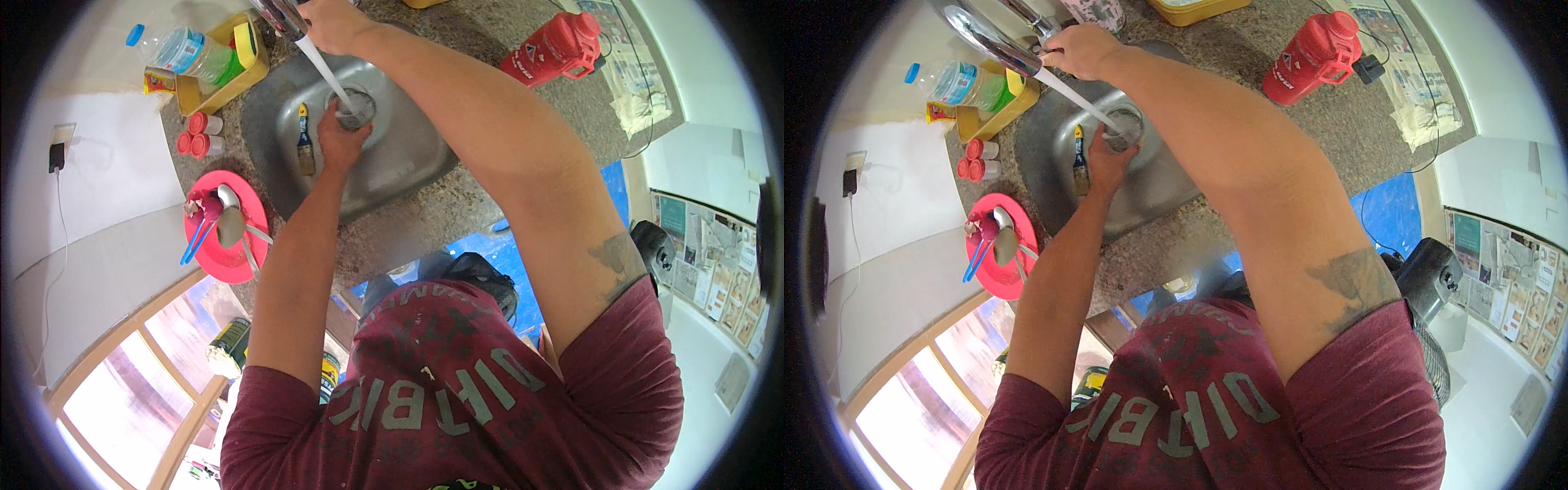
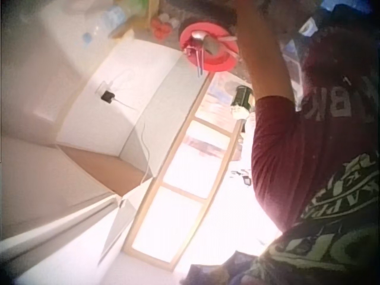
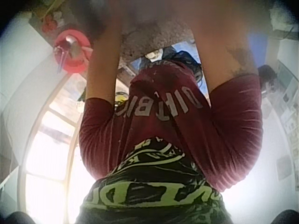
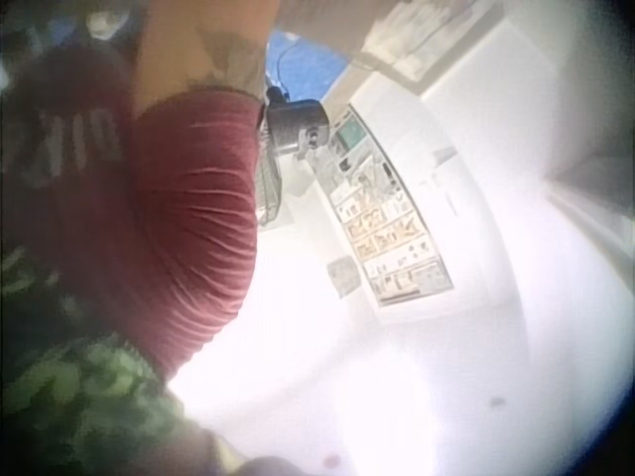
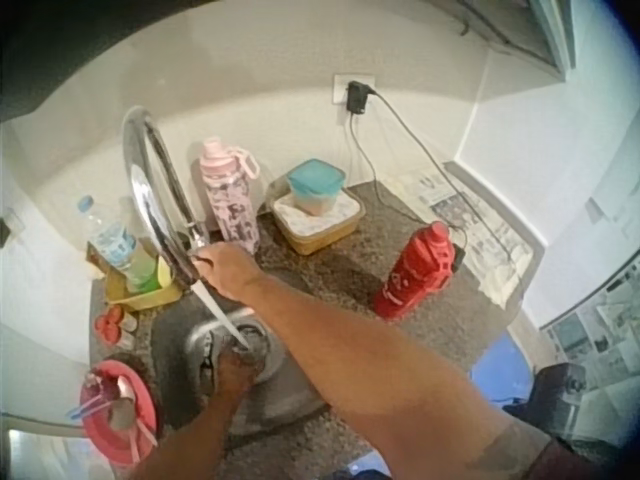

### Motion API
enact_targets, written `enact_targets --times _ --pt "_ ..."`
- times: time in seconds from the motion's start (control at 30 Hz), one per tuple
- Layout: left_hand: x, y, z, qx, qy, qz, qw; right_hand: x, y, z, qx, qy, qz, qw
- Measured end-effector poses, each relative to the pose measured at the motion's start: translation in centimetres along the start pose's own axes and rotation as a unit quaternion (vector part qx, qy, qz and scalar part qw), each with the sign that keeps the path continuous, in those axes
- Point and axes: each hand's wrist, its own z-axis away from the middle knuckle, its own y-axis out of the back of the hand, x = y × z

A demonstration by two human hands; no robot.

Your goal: The person rinses a small paint can under running water in a kitchen sink, then moves to a workbench to scrape the inside of the can with a utility knife. They also wipe the can's exterior with a cloth.

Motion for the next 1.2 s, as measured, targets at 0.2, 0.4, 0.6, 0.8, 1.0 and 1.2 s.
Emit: enact_targets --times 0.2,0.4,0.6,0.8,1.0,1.2 --pt "0.9 0.2 0.0 -0.085 0.047 -0.052 0.994 0.2 -0.4 0.1 0.041 0.018 0.018 0.999" --pt "1.1 0.5 -0.4 -0.153 0.181 0.014 0.971 0.3 -0.4 0.0 0.022 -0.002 -0.004 1.0" --pt "1.0 0.1 -0.3 -0.196 0.218 -0.035 0.956 0.1 -0.6 0.1 0.032 0.004 0.014 0.999" --pt "1.9 1.1 -2.5 -0.288 0.227 -0.064 0.928 0.1 -0.5 0.0 0.036 0.004 0.009 0.999" --pt "0.5 0.0 -1.4 -0.105 0.119 0.027 0.987 0.0 -0.5 0.1 0.039 0.006 -0.014 0.999" --pt "1.9 0.5 -0.7 -0.066 0.093 0.07 0.991 -0.2 -0.4 0.2 0.032 -0.018 -0.006 0.999"
